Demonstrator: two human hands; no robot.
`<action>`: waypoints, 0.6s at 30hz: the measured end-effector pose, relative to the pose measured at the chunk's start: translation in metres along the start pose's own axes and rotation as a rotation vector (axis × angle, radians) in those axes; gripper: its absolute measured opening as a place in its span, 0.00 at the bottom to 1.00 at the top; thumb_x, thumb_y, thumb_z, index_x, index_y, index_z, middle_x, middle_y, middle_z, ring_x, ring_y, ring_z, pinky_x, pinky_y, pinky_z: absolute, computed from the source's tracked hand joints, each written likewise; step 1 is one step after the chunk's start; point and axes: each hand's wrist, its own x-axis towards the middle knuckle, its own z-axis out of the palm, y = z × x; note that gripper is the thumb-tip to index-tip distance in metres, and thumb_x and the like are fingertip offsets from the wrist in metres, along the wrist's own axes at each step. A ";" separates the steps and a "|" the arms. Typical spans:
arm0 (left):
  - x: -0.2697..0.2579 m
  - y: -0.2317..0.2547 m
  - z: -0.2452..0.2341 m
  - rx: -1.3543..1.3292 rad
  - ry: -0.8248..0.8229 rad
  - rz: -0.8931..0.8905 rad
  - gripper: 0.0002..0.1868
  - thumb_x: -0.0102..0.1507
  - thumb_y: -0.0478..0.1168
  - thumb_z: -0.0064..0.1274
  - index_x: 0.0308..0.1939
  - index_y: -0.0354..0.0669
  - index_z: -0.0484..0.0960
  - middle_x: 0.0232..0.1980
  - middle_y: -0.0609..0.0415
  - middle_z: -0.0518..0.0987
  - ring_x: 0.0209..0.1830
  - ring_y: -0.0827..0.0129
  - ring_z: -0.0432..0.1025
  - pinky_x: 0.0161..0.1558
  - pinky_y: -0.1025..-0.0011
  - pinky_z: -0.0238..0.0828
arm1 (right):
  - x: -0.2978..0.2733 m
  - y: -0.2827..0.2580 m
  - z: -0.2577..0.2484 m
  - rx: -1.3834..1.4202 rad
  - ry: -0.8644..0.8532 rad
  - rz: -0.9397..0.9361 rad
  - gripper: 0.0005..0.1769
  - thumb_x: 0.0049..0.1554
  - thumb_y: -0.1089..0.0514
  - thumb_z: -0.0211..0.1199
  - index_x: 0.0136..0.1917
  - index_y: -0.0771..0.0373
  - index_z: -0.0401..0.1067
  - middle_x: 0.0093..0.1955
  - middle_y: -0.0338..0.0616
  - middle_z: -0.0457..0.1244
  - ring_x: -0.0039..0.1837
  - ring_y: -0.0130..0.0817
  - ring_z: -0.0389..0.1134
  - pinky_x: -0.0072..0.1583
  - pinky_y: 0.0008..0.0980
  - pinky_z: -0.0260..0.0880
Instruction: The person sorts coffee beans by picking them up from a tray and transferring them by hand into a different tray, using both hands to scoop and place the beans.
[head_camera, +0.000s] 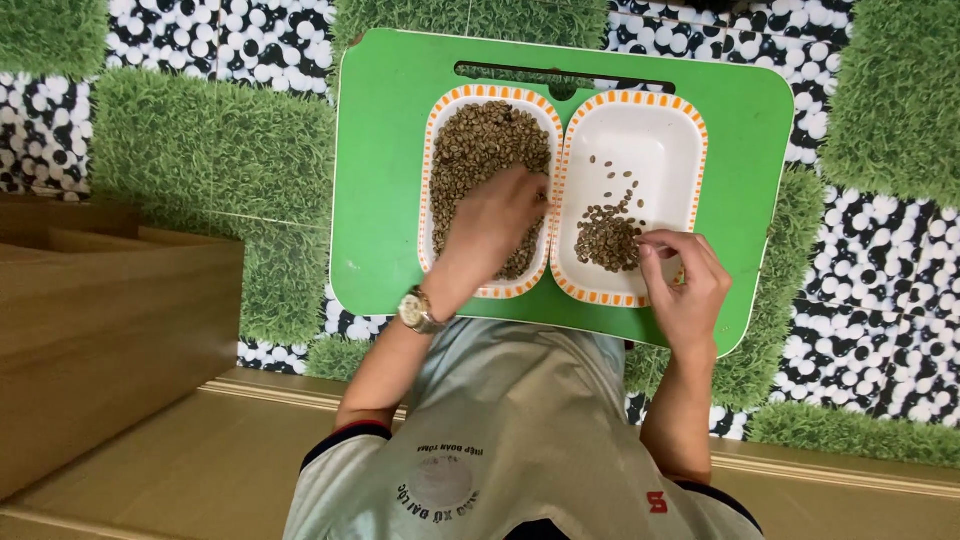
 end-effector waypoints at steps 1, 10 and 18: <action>0.002 -0.005 -0.004 0.003 -0.003 0.004 0.13 0.69 0.43 0.53 0.52 0.37 0.79 0.35 0.45 0.76 0.35 0.47 0.77 0.30 0.53 0.76 | -0.001 0.002 0.002 0.003 0.004 0.002 0.00 0.65 0.65 0.66 0.51 0.64 0.77 0.47 0.46 0.72 0.45 0.49 0.70 0.49 0.45 0.69; 0.004 -0.024 0.013 0.217 -0.157 -0.224 0.19 0.66 0.51 0.59 0.51 0.40 0.81 0.44 0.52 0.75 0.47 0.59 0.77 0.38 0.62 0.78 | 0.003 -0.007 0.007 0.052 -0.002 -0.020 0.02 0.64 0.67 0.67 0.50 0.63 0.77 0.46 0.45 0.72 0.45 0.47 0.69 0.48 0.43 0.70; 0.013 -0.020 -0.005 0.087 -0.301 -0.283 0.11 0.69 0.40 0.53 0.50 0.35 0.81 0.43 0.49 0.73 0.43 0.56 0.77 0.36 0.59 0.78 | 0.001 -0.006 0.008 0.071 -0.025 -0.021 0.02 0.63 0.67 0.67 0.50 0.64 0.77 0.45 0.46 0.71 0.45 0.48 0.70 0.47 0.42 0.72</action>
